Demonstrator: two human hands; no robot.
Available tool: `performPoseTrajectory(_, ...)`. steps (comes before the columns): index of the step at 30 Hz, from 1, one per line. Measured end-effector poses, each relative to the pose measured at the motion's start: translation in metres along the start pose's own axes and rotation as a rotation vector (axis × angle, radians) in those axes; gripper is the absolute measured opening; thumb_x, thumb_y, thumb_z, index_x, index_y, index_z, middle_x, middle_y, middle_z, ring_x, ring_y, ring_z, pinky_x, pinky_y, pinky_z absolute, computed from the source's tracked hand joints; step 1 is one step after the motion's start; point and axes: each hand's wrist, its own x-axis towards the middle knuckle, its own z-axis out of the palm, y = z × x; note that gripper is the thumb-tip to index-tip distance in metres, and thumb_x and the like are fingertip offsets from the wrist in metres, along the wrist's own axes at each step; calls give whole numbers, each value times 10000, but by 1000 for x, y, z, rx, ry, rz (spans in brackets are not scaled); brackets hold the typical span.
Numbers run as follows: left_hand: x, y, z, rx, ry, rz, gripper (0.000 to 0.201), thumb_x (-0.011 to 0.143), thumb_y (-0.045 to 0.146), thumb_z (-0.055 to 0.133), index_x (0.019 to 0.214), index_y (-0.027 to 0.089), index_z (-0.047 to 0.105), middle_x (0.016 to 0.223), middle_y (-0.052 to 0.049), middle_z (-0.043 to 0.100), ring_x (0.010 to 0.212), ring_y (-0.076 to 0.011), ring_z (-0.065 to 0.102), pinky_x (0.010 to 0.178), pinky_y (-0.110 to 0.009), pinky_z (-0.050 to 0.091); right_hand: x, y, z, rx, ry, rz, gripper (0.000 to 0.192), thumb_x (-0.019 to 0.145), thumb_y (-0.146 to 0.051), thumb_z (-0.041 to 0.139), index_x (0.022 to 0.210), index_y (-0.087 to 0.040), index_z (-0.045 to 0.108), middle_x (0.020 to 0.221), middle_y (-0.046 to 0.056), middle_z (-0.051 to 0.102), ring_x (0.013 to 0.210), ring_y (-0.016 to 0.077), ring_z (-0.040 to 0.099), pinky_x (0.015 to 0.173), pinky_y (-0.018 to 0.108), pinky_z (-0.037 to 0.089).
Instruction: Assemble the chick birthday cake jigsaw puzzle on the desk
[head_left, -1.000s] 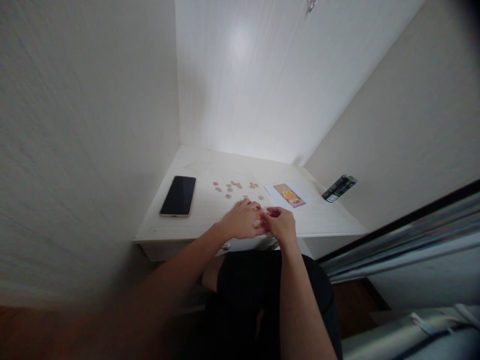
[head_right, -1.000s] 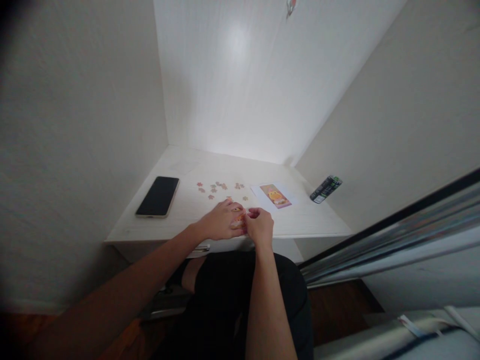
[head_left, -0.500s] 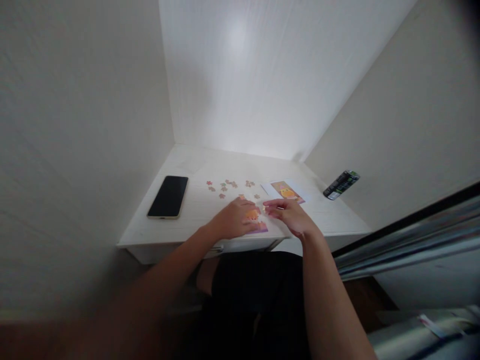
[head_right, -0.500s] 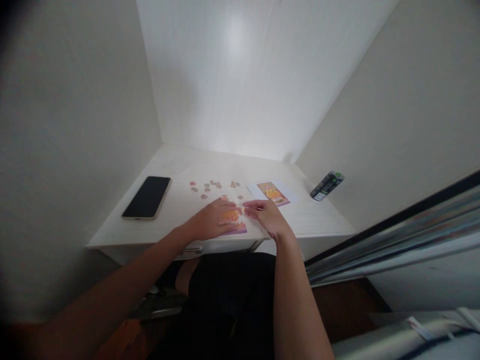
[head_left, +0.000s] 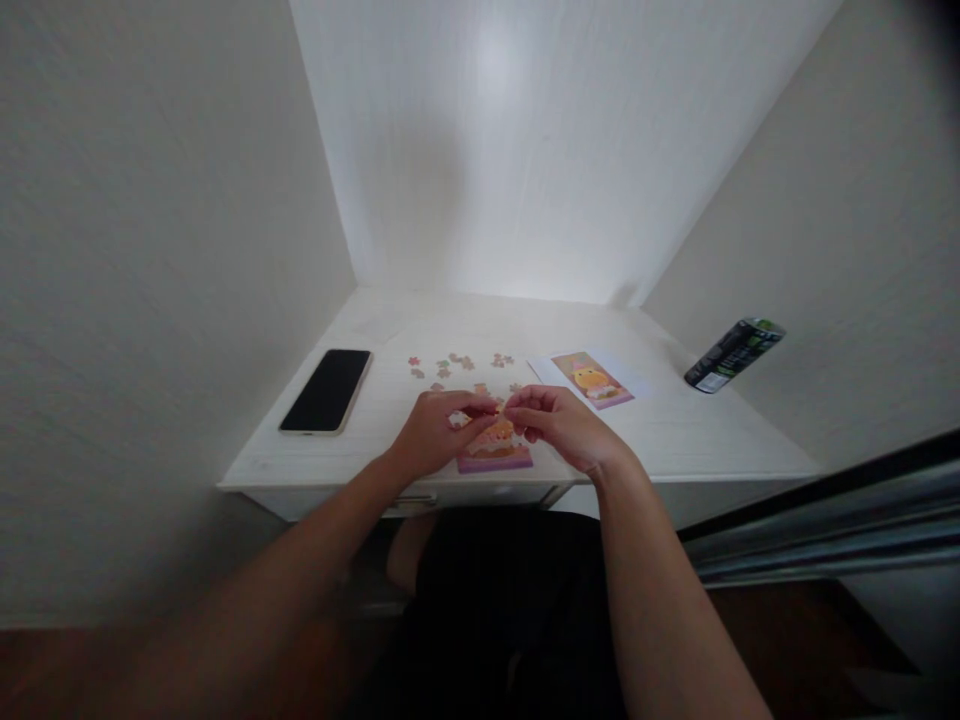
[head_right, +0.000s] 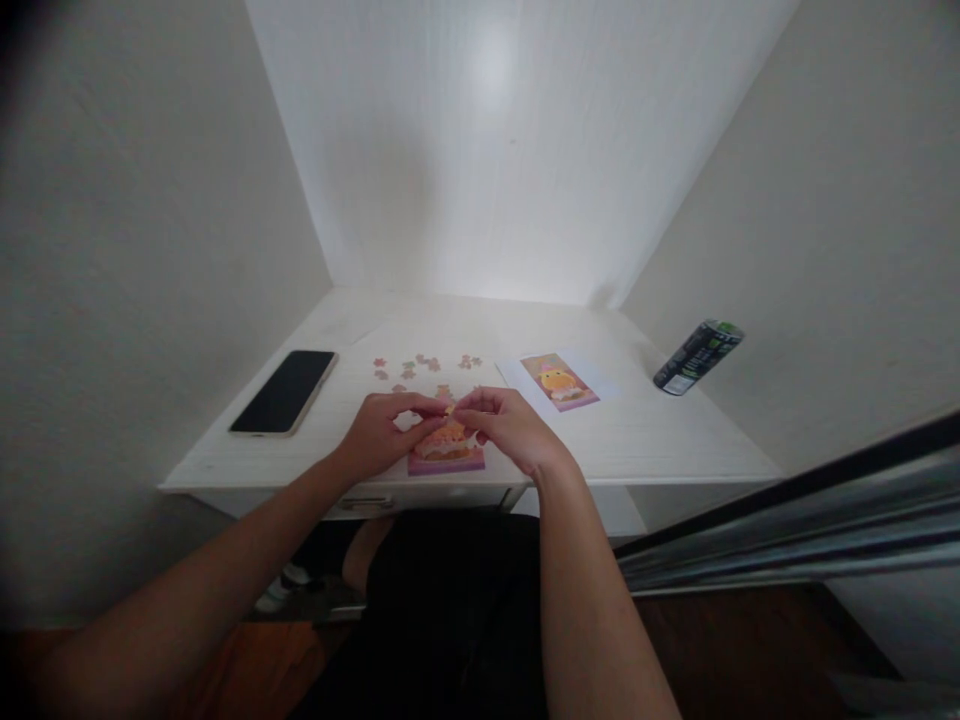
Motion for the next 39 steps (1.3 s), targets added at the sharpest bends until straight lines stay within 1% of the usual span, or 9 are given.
performPoseTrajectory(9, 3, -3, 1, 63, -87, 37, 179, 864, 289, 621, 1008, 224, 705, 965, -8, 732, 877, -125, 665, 807, -247, 500, -3, 1, -11, -73, -35, -78, 242, 780, -324, 688, 965, -167, 699, 769, 19, 647, 616, 111, 513, 556, 250, 386)
performPoseTrajectory(16, 4, 0, 2, 56, -69, -35, 168, 857, 276, 628, 985, 221, 723, 925, -19, 739, 831, -127, 668, 766, -250, 513, -5, -1, -6, -128, -35, -113, 182, 789, -298, 660, 873, -141, 699, 717, 23, 635, 621, 118, 533, 565, 251, 404)
performPoseTrajectory(19, 4, 2, 4, -37, -23, -120, 175, 838, 305, 652, 961, 203, 724, 923, -42, 738, 825, -145, 678, 753, -268, 534, -5, -2, -3, -144, -5, -106, 171, 791, -304, 658, 833, -141, 684, 673, 10, 625, 585, 110, 532, 546, 243, 399)
performPoseTrajectory(24, 7, 9, 2, -317, 141, -292, 296, 785, 366, 706, 962, 131, 672, 845, -74, 735, 716, -152, 692, 714, -298, 583, 0, 2, 2, -94, 122, -133, 214, 785, -369, 669, 811, -157, 661, 663, 7, 629, 566, 113, 538, 513, 236, 385)
performPoseTrajectory(27, 8, 10, 0, -413, 108, -334, 352, 727, 367, 758, 958, 119, 662, 869, -89, 736, 742, -169, 700, 717, -314, 595, 2, 4, 8, -21, 157, -162, 242, 785, -401, 674, 819, -163, 650, 694, 13, 638, 590, 120, 563, 520, 236, 405)
performPoseTrajectory(30, 8, 7, -1, -436, 56, -349, 306, 727, 354, 761, 905, 119, 680, 848, -87, 735, 728, -162, 693, 715, -309, 589, 3, 2, 16, -19, 132, -191, 254, 783, -413, 683, 811, -163, 655, 736, 21, 657, 644, 128, 585, 566, 240, 439)
performPoseTrajectory(34, 8, 3, -2, -482, 71, -360, 273, 753, 342, 738, 912, 127, 681, 821, -72, 732, 717, -153, 684, 708, -301, 572, 4, 1, 22, -47, 100, -247, 240, 805, -403, 670, 822, -164, 670, 777, 32, 680, 699, 140, 609, 626, 255, 467)
performPoseTrajectory(36, 6, 2, -6, -454, 102, -366, 266, 757, 350, 730, 907, 135, 683, 822, -66, 731, 722, -150, 678, 723, -302, 563, 4, 3, 19, -112, 133, -268, 218, 819, -376, 659, 863, -165, 687, 808, 41, 693, 723, 149, 619, 649, 266, 477)
performPoseTrajectory(39, -3, -1, -21, -315, 123, -420, 255, 762, 353, 717, 903, 143, 692, 849, -67, 733, 750, -147, 672, 747, -292, 546, 1, 7, 5, -262, 306, -260, 199, 821, -339, 654, 898, -162, 702, 825, 52, 703, 715, 160, 623, 660, 286, 481)
